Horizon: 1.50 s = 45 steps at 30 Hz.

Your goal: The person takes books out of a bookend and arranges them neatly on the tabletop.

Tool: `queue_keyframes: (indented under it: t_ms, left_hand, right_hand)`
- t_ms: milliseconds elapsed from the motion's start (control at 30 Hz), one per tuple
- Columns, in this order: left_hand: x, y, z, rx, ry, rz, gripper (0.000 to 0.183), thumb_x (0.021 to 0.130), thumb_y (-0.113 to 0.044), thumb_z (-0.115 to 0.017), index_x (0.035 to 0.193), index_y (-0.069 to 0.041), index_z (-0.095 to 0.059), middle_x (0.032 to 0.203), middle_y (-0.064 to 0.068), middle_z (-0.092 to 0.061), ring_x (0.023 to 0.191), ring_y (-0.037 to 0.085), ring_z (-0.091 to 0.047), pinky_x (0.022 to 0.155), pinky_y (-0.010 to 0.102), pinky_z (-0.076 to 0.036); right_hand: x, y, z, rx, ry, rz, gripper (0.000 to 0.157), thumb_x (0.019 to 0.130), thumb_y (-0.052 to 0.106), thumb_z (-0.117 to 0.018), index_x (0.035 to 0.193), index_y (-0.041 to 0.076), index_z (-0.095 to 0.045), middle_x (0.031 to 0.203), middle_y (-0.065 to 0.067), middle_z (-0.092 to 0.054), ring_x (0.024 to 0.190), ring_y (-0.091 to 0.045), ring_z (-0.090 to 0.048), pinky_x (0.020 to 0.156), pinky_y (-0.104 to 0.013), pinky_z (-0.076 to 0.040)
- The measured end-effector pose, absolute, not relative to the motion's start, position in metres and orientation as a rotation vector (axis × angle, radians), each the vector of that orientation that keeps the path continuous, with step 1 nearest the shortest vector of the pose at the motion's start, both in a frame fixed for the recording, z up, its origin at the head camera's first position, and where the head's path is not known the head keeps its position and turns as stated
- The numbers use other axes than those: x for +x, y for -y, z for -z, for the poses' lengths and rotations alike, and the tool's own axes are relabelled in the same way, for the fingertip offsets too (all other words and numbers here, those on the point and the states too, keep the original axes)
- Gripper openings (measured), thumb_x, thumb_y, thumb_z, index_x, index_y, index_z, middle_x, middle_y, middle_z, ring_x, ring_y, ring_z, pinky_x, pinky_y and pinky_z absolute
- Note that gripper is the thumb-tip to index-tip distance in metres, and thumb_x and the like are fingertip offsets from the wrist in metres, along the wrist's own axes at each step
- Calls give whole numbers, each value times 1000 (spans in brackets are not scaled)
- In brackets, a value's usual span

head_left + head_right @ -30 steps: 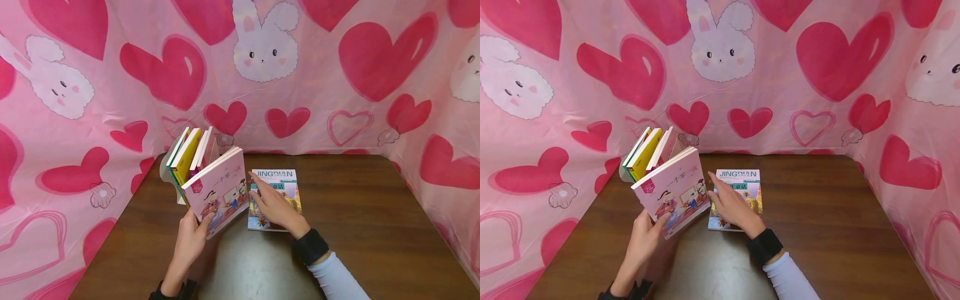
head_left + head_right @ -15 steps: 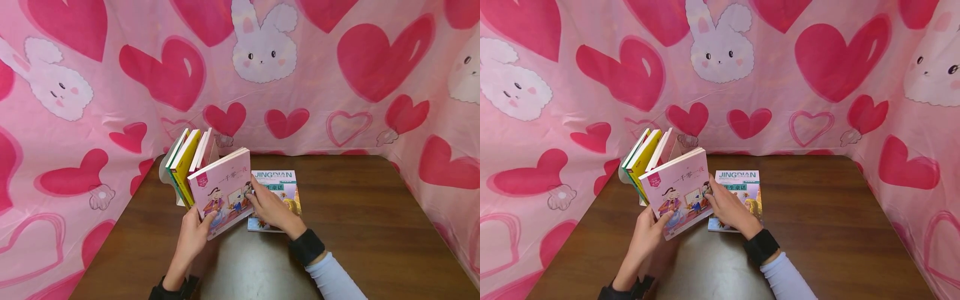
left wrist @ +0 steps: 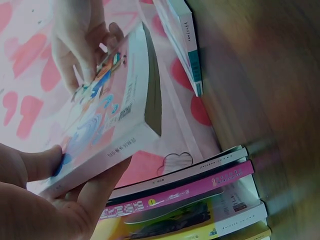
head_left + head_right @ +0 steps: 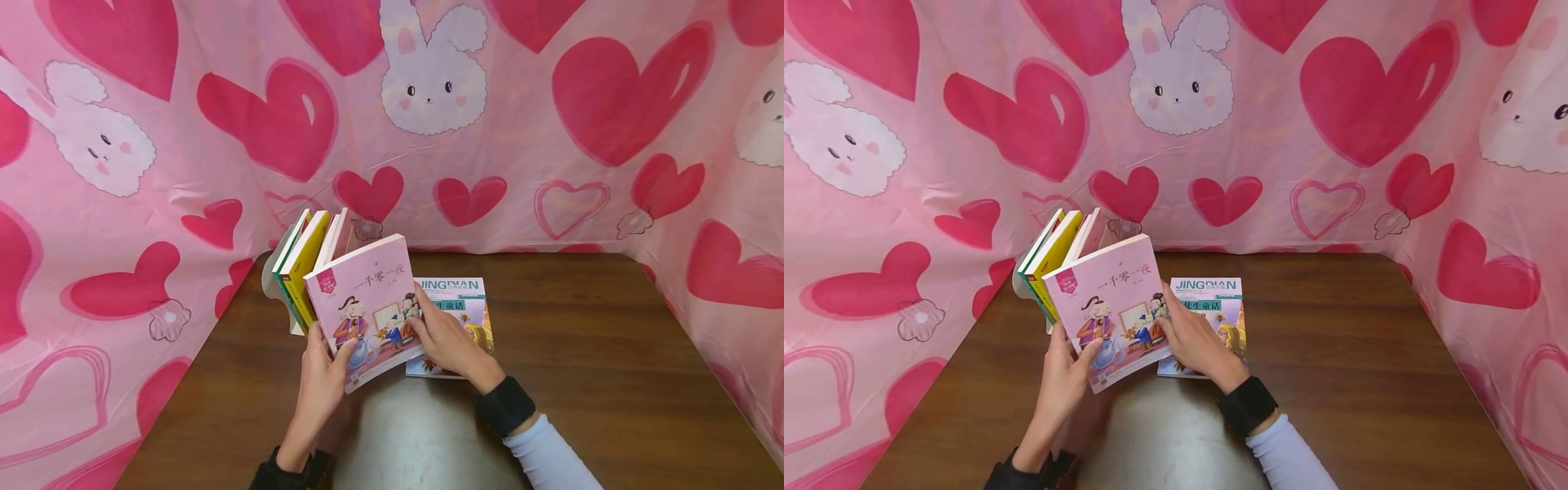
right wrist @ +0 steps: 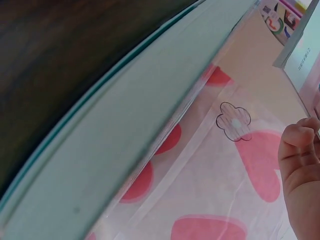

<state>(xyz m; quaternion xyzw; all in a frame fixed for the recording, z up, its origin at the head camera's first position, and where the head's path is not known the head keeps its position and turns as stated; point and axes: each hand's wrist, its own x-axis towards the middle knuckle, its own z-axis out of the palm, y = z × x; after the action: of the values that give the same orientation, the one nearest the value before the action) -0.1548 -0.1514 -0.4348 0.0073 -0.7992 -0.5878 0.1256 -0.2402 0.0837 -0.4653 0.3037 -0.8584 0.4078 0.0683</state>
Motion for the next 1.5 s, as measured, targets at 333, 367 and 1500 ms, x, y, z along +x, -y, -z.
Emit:
queue_keyframes:
  t_ms: [333, 367, 1500]
  left_hand:
    - [-158, 147, 435, 19, 2259, 1700, 45, 101, -10, -72, 139, -7, -48, 135, 14, -68, 113, 37, -72, 87, 53, -59]
    - [-159, 147, 435, 17, 2261, 1693, 45, 101, -11, -72, 139, -7, -49, 135, 14, -68, 112, 37, -72, 88, 53, -59]
    - [-173, 147, 423, -251, 2682, 1056, 59, 105, -25, -60, 156, -12, -35, 140, 10, -55, 120, 29, -63, 97, 53, -56]
  right_hand:
    - [-239, -87, 467, 948, 2496, -1241, 69, 112, 19, -54, 168, 8, -16, 158, -17, -47, 102, -21, -60, 90, -44, -53]
    - [-239, -88, 467, 949, 2490, -1237, 69, 112, 19, -53, 168, 6, -16, 160, -18, -45, 104, -22, -60, 91, -45, -53]
    - [-233, -107, 469, 779, 2549, -1237, 84, 104, 25, -66, 168, 10, -15, 138, -14, -58, 96, -23, -58, 81, -42, -51]
